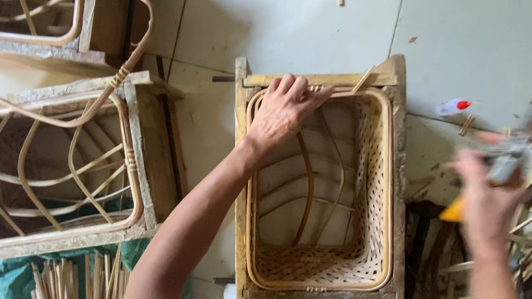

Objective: The person is weaving a rectangular basket using thin wooden strips. They bend and insert the strips into the basket frame, securing them with a hammer and pliers. The person adjusts the strips to ensure they fit properly and are securely fastened.

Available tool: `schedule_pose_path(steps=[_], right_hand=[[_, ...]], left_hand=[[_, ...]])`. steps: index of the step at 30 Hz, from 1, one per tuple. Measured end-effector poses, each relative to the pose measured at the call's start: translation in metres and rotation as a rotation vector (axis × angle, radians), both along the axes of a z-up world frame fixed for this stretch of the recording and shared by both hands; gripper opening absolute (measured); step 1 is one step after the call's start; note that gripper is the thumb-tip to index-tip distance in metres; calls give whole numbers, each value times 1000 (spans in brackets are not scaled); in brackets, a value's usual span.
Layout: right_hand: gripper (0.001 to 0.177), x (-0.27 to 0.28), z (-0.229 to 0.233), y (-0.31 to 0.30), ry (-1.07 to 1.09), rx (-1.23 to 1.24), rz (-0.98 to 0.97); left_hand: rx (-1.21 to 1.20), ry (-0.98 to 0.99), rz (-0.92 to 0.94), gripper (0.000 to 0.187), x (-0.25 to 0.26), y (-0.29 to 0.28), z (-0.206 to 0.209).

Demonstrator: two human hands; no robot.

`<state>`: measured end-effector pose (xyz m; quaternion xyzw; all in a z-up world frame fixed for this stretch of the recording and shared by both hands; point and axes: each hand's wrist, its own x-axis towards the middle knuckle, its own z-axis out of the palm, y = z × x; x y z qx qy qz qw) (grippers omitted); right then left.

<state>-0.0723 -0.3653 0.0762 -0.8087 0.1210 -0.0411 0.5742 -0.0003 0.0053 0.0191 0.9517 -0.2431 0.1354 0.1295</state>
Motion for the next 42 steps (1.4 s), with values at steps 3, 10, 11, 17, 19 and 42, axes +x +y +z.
schedule_pose_path(steps=[3, 10, 11, 17, 19, 42], right_hand=[[58, 26, -57, -101, 205, -663, -59], [91, 49, -197, -195, 550, -928, -121], [94, 53, -197, -192, 608, -923, -151], [27, 51, -63, -68, -107, -613, 20], [31, 30, -26, 9, -43, -153, 261], [9, 89, -61, 175, 480, 832, 108]], left_hand=[[20, -15, -10, 62, -4, 0, 8], [-262, -4, -33, 22, -3, -10, 18], [-310, -11, -38, 20, 0, -11, 19], [-431, 44, -18, 23, 6, -11, 16], [-461, 95, -24, 19, 7, -9, 13], [-366, 94, -105, 20, 2, -3, 30]])
